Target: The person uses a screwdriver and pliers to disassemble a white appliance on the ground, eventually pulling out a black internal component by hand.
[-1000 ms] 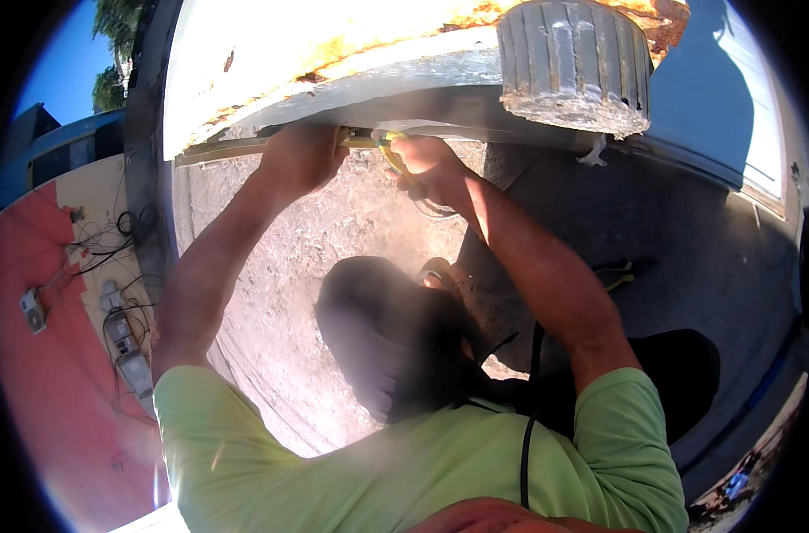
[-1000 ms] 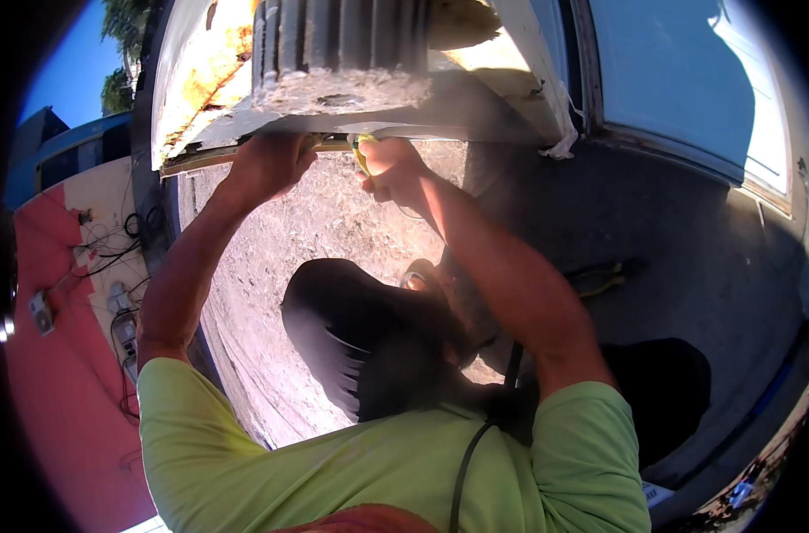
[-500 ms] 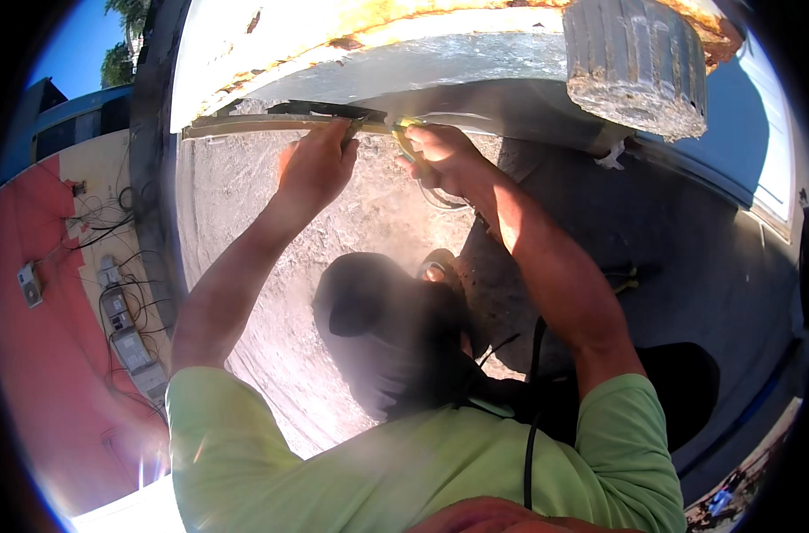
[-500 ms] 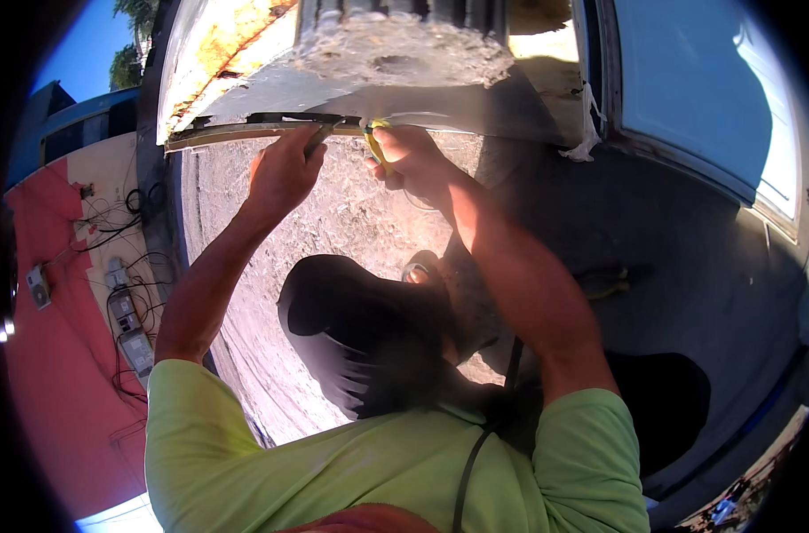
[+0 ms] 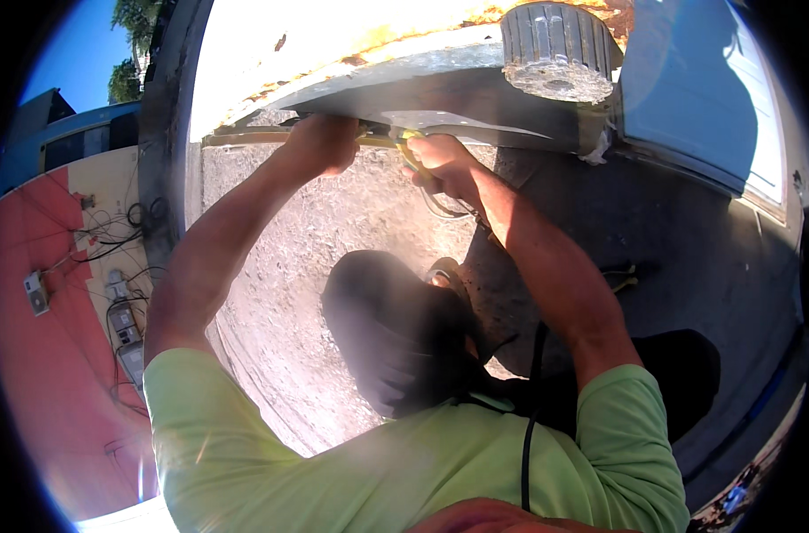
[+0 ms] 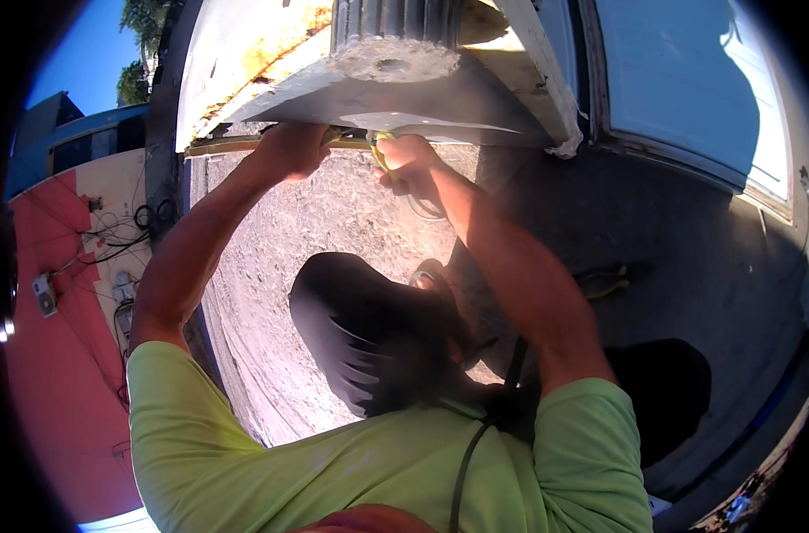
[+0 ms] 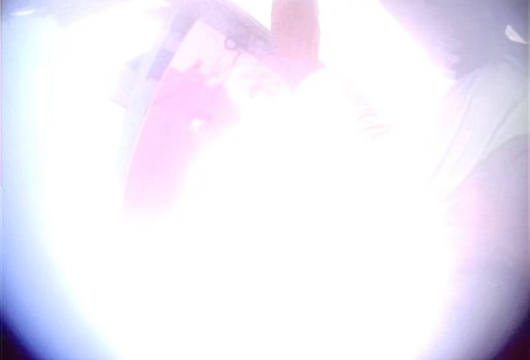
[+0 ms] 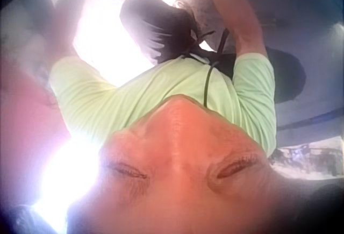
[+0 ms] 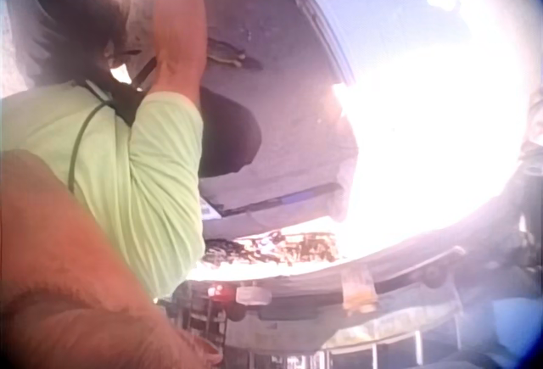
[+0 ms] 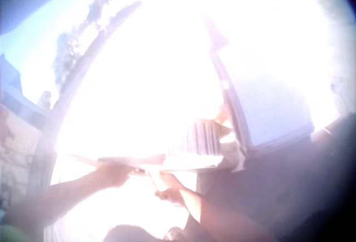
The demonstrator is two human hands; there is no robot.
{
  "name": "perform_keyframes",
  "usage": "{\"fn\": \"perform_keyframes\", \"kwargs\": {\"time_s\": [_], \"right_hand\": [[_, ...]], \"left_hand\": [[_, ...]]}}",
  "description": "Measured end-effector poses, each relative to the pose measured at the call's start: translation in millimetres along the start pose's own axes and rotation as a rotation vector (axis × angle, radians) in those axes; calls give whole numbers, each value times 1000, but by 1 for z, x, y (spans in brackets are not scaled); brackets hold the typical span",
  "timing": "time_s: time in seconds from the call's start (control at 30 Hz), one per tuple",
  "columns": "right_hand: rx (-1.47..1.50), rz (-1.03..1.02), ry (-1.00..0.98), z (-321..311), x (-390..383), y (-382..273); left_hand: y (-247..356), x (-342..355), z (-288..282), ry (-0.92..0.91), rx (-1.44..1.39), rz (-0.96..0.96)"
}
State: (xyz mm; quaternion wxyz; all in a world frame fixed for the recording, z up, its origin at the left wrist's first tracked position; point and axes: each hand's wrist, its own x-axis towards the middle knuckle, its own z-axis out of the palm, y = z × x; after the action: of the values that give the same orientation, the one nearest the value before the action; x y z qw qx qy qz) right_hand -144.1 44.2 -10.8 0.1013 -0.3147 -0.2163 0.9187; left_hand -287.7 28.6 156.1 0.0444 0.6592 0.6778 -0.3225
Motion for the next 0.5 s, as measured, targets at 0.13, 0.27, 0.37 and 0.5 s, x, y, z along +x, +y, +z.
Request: {"fn": "perform_keyframes", "kwargs": {"time_s": [0.13, 0.27, 0.37, 0.5], "right_hand": [[-48, 1, 15, 1, -3, -2], [28, -56, 35, 7, -6, 3], [17, -20, -3, 11, -6, 2], [86, -53, -31, 5, -1, 4]], "left_hand": [[19, 13, -8, -194, 242, -4], [23, 4, 1, -85, 84, -111], [25, -10, 11, -70, -27, -295], [40, -11, 20, -65, -195, -524]]}}
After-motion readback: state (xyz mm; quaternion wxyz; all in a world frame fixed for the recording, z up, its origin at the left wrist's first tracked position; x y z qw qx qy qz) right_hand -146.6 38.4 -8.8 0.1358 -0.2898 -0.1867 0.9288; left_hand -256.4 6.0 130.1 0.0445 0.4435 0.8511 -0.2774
